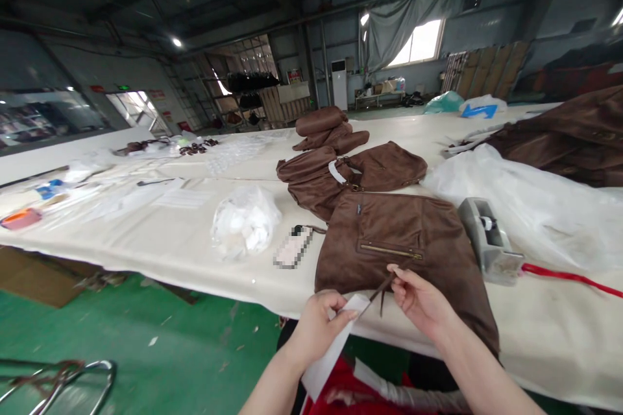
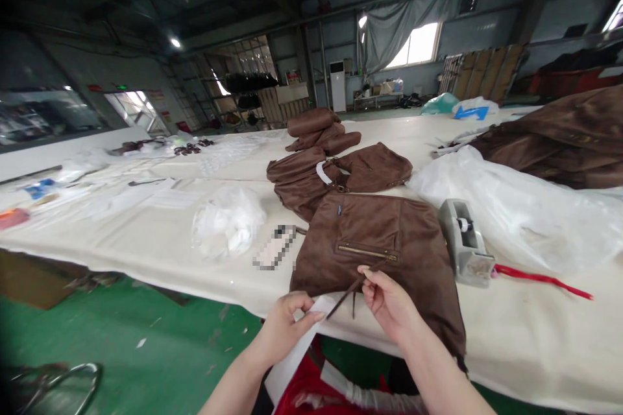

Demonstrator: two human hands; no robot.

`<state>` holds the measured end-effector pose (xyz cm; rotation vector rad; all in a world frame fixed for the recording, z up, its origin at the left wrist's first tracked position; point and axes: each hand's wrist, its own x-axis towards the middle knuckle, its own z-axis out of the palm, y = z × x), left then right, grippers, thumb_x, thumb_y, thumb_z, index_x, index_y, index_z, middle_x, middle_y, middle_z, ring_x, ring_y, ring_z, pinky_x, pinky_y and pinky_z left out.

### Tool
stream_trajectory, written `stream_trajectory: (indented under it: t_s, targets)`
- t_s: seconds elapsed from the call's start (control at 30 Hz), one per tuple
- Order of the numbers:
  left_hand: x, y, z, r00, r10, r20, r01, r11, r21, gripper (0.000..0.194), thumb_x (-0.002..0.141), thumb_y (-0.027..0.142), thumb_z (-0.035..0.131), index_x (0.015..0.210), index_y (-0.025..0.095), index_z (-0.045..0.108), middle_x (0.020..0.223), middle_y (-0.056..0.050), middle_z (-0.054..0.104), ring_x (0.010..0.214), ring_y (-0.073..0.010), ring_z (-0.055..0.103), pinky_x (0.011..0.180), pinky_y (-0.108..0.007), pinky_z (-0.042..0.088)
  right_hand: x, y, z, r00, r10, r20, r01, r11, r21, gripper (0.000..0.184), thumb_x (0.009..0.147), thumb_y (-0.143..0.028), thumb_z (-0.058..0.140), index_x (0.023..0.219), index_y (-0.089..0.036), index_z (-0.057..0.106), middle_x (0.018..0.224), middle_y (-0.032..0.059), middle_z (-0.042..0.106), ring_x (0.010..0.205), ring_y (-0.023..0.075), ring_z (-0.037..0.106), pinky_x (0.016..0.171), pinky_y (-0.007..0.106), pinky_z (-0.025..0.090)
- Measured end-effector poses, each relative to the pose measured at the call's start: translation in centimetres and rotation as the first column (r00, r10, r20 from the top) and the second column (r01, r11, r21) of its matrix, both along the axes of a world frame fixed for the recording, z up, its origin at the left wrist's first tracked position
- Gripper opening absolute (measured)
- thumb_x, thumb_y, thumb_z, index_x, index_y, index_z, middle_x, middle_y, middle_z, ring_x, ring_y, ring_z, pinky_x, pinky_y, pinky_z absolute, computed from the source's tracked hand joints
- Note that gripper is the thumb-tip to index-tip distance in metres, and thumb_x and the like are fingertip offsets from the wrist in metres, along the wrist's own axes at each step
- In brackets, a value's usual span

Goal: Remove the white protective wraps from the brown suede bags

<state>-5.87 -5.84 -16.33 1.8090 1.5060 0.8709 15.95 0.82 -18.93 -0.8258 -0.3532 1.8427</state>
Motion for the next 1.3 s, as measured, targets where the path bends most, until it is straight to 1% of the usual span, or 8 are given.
stream_trajectory:
  t_s: [0.13, 0.3, 0.4, 0.53, 0.7, 0.93, 1.07, 1.3]
  targets:
    - [-0.6, 0.3, -0.1, 0.998, -0.065, -0.004, 0.065, 0.998, -0.020, 0.026, 0.085, 0.032, 0.060, 0.064, 0.016, 0.060, 0.065, 0.003, 0.056, 0.064, -0.0108, 0.051, 0.063, -0.021, 0.036, 0.9, -1.5, 0.8, 0.992, 0.010, 0.127, -0.030, 0.987, 0.157, 0.020, 0.056, -0.018, 0.087, 0.069, -0.016, 0.072, 0.078, 0.0025, 0.070, 0.060, 0.0065, 0.056, 0.053, 0.014, 0.048]
    - [-0.7, 0.2, -0.1, 0.989, -0.148, -0.029, 0.148, 0.989, -0.007, 0.027, 0.089, 0.033, 0.056, 0.070, 0.017, 0.065, 0.070, 0.001, 0.060, 0.069, -0.0118, 0.054, 0.066, -0.021, 0.038, 1.7, -2.2, 1.6, 0.971, -0.080, 0.224, 0.018, 0.964, 0.264, 0.024, 0.060, -0.031, 0.086, 0.075, -0.019, 0.073, 0.070, 0.0026, 0.069, 0.050, 0.0057, 0.052, 0.048, 0.017, 0.044]
    - [-0.6, 0.1, -0.2, 0.982, -0.189, -0.026, 0.188, 0.982, -0.016, 0.025, 0.089, 0.035, 0.056, 0.075, 0.017, 0.068, 0.073, -0.001, 0.063, 0.070, -0.0128, 0.056, 0.066, -0.022, 0.040, 1.9, -2.0, 1.6, 0.963, -0.134, 0.235, 0.066, 0.959, 0.276, 0.024, 0.061, -0.034, 0.085, 0.075, -0.019, 0.072, 0.070, 0.0034, 0.069, 0.052, 0.0072, 0.054, 0.047, 0.017, 0.042]
    - [-0.3, 0.0, -0.2, 0.975, -0.217, -0.037, 0.217, 0.976, -0.005, 0.023, 0.088, 0.035, 0.058, 0.079, 0.018, 0.070, 0.075, -0.003, 0.065, 0.071, -0.0138, 0.058, 0.067, -0.022, 0.041, 1.3, -1.7, 1.1, 0.958, -0.104, 0.266, 0.033, 0.965, 0.259, 0.025, 0.063, -0.036, 0.084, 0.076, -0.019, 0.072, 0.071, 0.0047, 0.070, 0.051, 0.0086, 0.055, 0.046, 0.019, 0.043]
    - [0.4, -0.1, 0.3, 0.968, -0.249, -0.042, 0.249, 0.969, -0.002, 0.021, 0.087, 0.034, 0.061, 0.079, 0.018, 0.071, 0.074, -0.003, 0.067, 0.070, -0.0135, 0.059, 0.066, -0.022, 0.041, 0.4, -1.7, 0.1, 0.900, -0.145, 0.410, 0.029, 0.961, 0.275, 0.034, 0.058, -0.042, 0.085, 0.077, -0.017, 0.072, 0.072, 0.0064, 0.072, 0.051, 0.0116, 0.058, 0.047, 0.022, 0.045]
    - [1.3, 0.8, 0.5, 0.970, -0.229, -0.085, 0.229, 0.973, -0.007, 0.012, 0.083, 0.027, 0.064, 0.080, 0.019, 0.072, 0.077, -0.002, 0.069, 0.074, -0.0140, 0.061, 0.069, -0.022, 0.042, 0.1, -1.8, -0.3, 0.782, -0.096, 0.615, -0.154, 0.928, 0.340, 0.037, 0.062, -0.050, 0.079, 0.072, -0.015, 0.075, 0.060, 0.0072, 0.069, 0.047, 0.0122, 0.053, 0.046, 0.025, 0.043]
    - [1.5, 1.2, 0.6, 0.966, -0.239, -0.102, 0.240, 0.971, -0.007, 0.018, 0.083, 0.030, 0.064, 0.073, 0.018, 0.071, 0.069, 0.000, 0.066, 0.066, -0.0119, 0.057, 0.064, -0.021, 0.039, 0.7, -1.4, -0.9, 0.749, -0.168, 0.641, -0.096, 0.929, 0.356, 0.037, 0.062, -0.051, 0.077, 0.075, -0.016, 0.077, 0.075, 0.0100, 0.073, 0.048, 0.0127, 0.054, 0.046, 0.026, 0.045]
    - [1.5, 0.9, 0.7, 0.959, -0.268, -0.095, 0.260, 0.961, -0.089, 0.030, 0.084, 0.040, 0.061, 0.068, 0.016, 0.069, 0.061, 0.002, 0.060, 0.059, -0.0101, 0.050, 0.058, -0.020, 0.036, 1.8, -1.0, -1.4, 0.724, -0.212, 0.657, -0.064, 0.927, 0.369, 0.037, 0.062, -0.051, 0.077, 0.076, -0.017, 0.077, 0.079, 0.0102, 0.074, 0.049, 0.0125, 0.055, 0.047, 0.025, 0.048]
